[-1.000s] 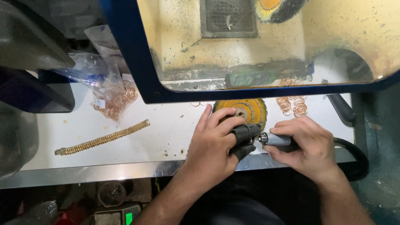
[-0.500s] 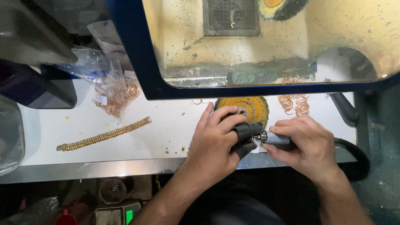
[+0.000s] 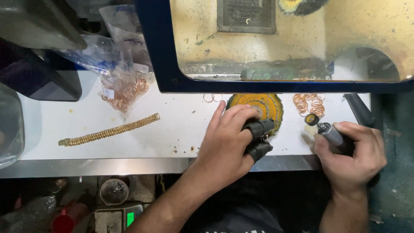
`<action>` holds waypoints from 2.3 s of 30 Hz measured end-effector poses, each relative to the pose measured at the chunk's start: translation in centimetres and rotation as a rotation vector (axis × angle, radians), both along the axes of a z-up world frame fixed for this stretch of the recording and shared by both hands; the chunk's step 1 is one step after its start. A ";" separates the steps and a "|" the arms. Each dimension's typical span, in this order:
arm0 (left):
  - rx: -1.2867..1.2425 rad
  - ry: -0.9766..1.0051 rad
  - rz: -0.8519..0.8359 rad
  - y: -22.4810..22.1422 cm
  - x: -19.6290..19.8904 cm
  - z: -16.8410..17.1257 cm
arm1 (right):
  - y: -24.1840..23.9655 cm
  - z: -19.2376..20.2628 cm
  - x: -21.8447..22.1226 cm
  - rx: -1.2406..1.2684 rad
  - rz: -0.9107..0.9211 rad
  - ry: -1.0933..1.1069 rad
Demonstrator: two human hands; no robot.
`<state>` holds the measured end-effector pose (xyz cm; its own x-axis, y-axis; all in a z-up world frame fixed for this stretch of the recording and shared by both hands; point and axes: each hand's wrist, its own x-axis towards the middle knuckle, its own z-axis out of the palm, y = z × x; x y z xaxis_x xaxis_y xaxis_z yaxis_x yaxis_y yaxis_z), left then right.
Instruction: Polishing small metal jewelry components using a handheld rotary tool and a bench-mounted polishing wheel.
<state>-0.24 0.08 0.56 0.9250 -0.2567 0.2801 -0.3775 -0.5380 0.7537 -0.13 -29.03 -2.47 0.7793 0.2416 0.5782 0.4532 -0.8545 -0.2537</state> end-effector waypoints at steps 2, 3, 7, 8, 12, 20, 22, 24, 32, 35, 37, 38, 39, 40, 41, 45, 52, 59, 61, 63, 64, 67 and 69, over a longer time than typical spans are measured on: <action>-0.001 -0.002 0.007 0.0 0.0 -0.1 | 0.1 0.1 0.1 -0.007 0.005 0.007; 0.003 0.007 0.009 0.0 0.0 -0.1 | 0.2 0.1 0.1 -0.012 0.007 0.004; 0.001 0.010 0.015 0.1 0.0 -0.1 | 0.2 0.0 0.1 -0.030 0.003 -0.004; 0.003 0.009 0.016 0.2 0.0 0.0 | 0.2 -0.1 0.1 -0.029 0.003 -0.005; -0.004 0.022 0.005 0.2 0.0 0.1 | 0.0 -0.2 0.0 -0.027 -0.020 0.016; -0.010 0.051 -0.001 0.3 -0.1 0.2 | -0.1 -0.3 0.0 -0.019 -0.011 -0.002; -0.047 0.090 0.026 0.5 -0.2 0.4 | -0.1 -0.2 0.0 -0.032 -0.035 0.012; 0.020 -0.031 0.085 2.3 0.1 1.3 | -0.4 -0.4 0.0 -0.022 -0.029 0.010; 0.546 -0.239 0.330 6.6 2.3 0.0 | -0.4 -0.4 -0.1 -0.012 -0.028 0.002; 0.529 -0.325 0.314 7.0 2.1 0.4 | -0.3 -0.4 -0.1 -0.017 -0.027 -0.009; 0.515 -0.243 0.293 7.3 1.5 1.4 | -0.3 -0.3 -0.2 -0.025 -0.031 0.000; 0.518 -0.243 0.296 7.6 0.9 2.2 | -0.4 -0.3 -0.2 -0.022 -0.028 -0.001; 0.500 -0.044 0.281 7.9 0.3 3.0 | -0.5 -0.4 -0.2 -0.020 -0.028 0.005; 0.478 0.156 0.262 8.2 -0.3 3.8 | -0.6 -0.5 -0.2 -0.019 -0.028 0.012; 0.481 0.156 0.264 8.7 -1.8 3.0 | -0.7 -0.3 -0.4 -0.016 -0.026 0.012; 0.306 -0.040 0.323 10.5 -7.2 0.7 | -1.4 -1.4 -0.4 -0.011 -0.018 0.013; 0.575 0.019 0.349 13.2 -9.6 0.3 | -1.7 -3.1 -0.9 0.170 -0.027 0.099; 0.672 0.079 0.512 18.9 -11.5 -0.8 | -1.9 -2.7 -1.0 0.128 -0.027 0.092; 0.554 0.028 0.565 20.8 -12.1 -0.4 | -1.4 -2.3 -1.1 0.143 -0.037 0.112; 0.575 0.013 0.588 20.6 -12.4 -0.6 | -1.9 -3.1 -0.9 0.138 -0.033 0.095; 0.592 -0.008 0.605 20.4 -12.4 -0.9 | -2.3 -3.4 -1.1 0.129 -0.037 0.073; 0.516 -0.153 0.586 16.6 -12.3 -1.2 | -1.2 -1.2 -0.4 -0.024 -0.061 -0.020; 0.276 0.120 0.597 11.3 -11.1 0.5 | -1.3 -0.9 -0.8 0.003 -0.157 -0.017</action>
